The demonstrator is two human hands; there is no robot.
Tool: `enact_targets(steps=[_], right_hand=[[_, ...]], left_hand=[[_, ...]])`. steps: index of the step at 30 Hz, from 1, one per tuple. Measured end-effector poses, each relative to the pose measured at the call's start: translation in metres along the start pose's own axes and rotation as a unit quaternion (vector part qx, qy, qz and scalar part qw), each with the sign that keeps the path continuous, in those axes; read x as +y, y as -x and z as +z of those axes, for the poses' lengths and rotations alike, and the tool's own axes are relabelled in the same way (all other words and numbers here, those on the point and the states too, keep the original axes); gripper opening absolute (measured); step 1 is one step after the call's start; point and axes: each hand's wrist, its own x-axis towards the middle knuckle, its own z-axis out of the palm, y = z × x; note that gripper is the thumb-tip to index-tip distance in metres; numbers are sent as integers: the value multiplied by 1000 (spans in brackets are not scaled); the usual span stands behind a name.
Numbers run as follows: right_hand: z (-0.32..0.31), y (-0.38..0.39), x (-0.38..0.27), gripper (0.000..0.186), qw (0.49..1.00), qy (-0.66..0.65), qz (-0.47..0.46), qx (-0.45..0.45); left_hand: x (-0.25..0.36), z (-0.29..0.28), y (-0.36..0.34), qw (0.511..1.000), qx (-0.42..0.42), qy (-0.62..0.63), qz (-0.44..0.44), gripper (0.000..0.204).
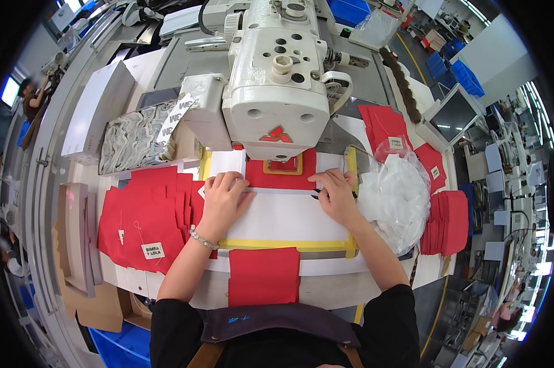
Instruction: The person uses a sewing machine to attach white rectangular labels to red fabric pieces. They repeatedly pick up a red piece, place it under the presser foot, align a label, sew it in place, and then trim the excess thread with scissors before stacking the finished item.
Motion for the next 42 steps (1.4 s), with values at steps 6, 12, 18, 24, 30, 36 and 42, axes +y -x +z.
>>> enact_targets(steps=[6,12,18,24,30,36,42], right_hand=[[0,5,-5,34,997,53,-23,46],[-3,17,-4,33,998,64,9,6],[-13,25,-8,34,995,98,20,-30],[-15,11,-14,34,992,126,-2,-19],[-9,14,-11,35,990,139,15,-31],[-6,17,-9,39,988,155,12,-25],[-4,19,-12,32,989,148,9,0]], left_hand=[[-1,2,1,1000,7,-6,7,23],[-3,5,4,1000,8,-11,17,24],[-2,4,4,1000,9,-14,17,24],[-1,5,3,1000,12,-18,23,24],[0,4,3,1000,7,-19,15,25],[0,3,4,1000,3,-18,14,25],[0,3,3,1000,11,-11,11,26]])
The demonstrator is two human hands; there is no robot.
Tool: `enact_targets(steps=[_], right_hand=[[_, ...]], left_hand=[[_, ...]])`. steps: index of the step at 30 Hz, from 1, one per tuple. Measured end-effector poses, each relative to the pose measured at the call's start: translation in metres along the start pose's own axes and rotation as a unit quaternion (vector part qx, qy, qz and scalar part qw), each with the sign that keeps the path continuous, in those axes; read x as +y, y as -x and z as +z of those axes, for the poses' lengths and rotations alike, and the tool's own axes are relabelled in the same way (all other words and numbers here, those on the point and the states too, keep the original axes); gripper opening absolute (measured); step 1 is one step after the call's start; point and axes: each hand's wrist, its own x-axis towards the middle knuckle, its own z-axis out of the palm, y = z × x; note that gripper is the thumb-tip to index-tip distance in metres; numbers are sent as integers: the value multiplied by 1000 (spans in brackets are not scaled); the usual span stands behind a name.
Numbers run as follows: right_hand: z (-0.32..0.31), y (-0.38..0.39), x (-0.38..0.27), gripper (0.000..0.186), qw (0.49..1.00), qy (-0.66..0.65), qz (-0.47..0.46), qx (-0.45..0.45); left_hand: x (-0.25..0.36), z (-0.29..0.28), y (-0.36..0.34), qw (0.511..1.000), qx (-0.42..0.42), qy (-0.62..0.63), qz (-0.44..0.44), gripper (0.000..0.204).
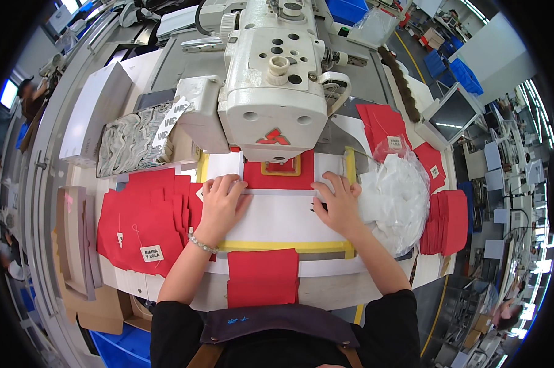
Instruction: The person uses a sewing machine to attach white rectangular labels to red fabric pieces. They repeatedly pick up a red piece, place it under the presser foot, align a label, sew it in place, and then trim the excess thread with scissors before stacking the finished item.
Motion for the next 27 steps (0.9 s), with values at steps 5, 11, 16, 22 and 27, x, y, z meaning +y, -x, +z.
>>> enact_targets(steps=[5,11,16,22,27], right_hand=[[4,1,1,28,1000,2,-15,22],[5,1,0,25,999,-21,-12,22],[5,3,0,25,999,-35,-4,11],[7,3,0,24,999,-16,-11,28],[8,3,0,25,999,-9,-18,37]], left_hand=[[-2,1,1,1000,0,-1,5,23],[0,0,0,1000,-3,5,-6,22],[0,-1,-1,1000,-1,7,-7,21],[-1,-1,1,1000,2,5,-3,22],[1,-2,0,1000,-4,18,-24,25]])
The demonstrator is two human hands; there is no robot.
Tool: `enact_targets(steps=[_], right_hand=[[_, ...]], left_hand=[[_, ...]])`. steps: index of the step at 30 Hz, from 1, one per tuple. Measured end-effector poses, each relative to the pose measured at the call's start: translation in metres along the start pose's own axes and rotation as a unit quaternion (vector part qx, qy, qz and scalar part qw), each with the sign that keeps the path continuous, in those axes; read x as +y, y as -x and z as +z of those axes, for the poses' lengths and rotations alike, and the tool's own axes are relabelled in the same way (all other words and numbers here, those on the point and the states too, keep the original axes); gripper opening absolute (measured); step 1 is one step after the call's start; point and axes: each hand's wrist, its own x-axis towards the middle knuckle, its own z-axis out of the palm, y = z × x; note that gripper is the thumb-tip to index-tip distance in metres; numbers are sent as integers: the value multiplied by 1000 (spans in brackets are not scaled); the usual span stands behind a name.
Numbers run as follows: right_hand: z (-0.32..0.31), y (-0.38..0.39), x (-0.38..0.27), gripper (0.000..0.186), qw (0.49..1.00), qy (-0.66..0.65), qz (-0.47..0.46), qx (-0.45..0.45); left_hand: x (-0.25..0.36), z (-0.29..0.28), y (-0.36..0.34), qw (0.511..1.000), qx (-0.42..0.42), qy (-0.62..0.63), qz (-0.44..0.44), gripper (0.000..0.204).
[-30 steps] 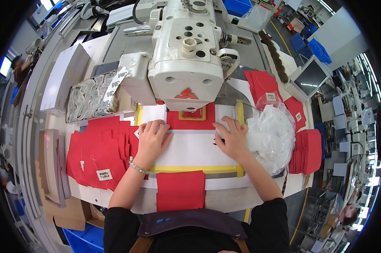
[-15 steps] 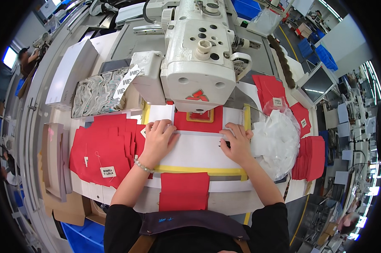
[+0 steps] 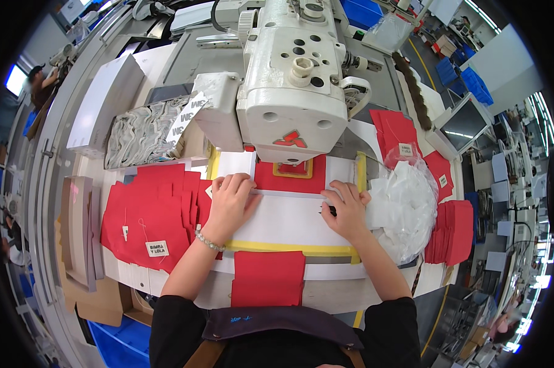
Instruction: The person uses a sewing machine to attach white rectangular labels to red fabric pieces. They repeatedly pick up a red piece, place it under the presser foot, align a label, sew it in place, and then trim the excess thread with scissors before stacking the finished item.
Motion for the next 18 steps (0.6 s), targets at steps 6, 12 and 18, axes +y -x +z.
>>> enact_targets(steps=[6,12,18], right_hand=[[1,0,0,25,1000,12,-7,7],[1,2,0,26,999,31,-9,-4],[1,-1,-2,33,998,42,-39,15]], left_hand=[[-1,0,0,999,7,-28,24,25],[-2,4,3,997,-7,-65,40,26],[2,6,3,989,-23,-131,63,27]])
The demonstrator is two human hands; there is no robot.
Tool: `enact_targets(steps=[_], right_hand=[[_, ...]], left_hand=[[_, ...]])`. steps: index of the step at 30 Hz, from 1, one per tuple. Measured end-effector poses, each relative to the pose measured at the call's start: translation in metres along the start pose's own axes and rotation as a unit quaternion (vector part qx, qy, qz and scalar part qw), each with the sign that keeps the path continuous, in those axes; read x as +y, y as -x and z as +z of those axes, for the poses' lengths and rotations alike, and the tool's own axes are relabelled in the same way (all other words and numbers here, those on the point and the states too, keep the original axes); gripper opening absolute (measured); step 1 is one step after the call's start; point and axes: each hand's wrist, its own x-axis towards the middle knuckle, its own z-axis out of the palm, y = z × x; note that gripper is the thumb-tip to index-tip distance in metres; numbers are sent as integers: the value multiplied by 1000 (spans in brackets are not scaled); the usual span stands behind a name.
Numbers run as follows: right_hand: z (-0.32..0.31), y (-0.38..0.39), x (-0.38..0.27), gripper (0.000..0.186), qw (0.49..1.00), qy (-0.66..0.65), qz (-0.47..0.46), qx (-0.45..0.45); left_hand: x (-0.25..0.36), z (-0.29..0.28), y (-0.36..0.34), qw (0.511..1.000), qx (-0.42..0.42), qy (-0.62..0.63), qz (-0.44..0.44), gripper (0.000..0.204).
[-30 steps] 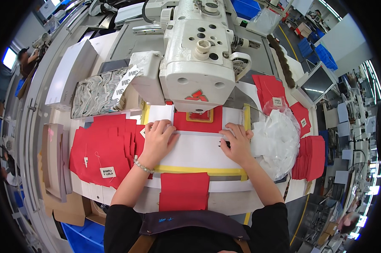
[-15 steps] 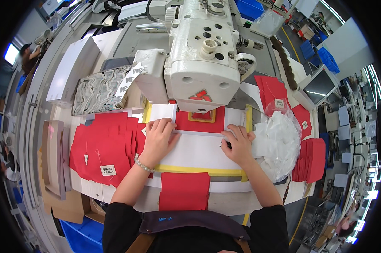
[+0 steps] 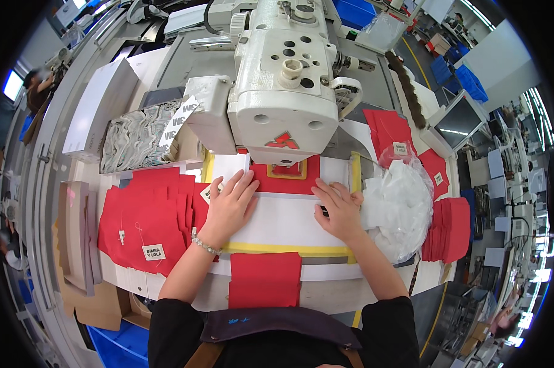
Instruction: The person uses a sewing machine to attach white rectangular labels to red fabric pieces. They repeatedly pick up a red piece, place it under the presser foot, align a label, sew it in place, and then trim the excess thread with scissors before stacking the finished item.
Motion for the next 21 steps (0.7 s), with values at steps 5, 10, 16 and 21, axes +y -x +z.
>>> enact_targets(steps=[5,10,16,21], right_hand=[[-1,1,0,34,1000,-4,3,-23],[-2,-1,1,33,998,-32,28,-47],[1,-19,8,39,993,-57,81,-69],[7,-25,12,46,992,-58,76,-83]], left_hand=[[-1,2,3,1000,-6,-23,21,28],[-2,4,4,999,-2,-28,31,27],[-2,4,3,999,5,-30,32,27],[-1,6,3,999,12,-28,30,27]])
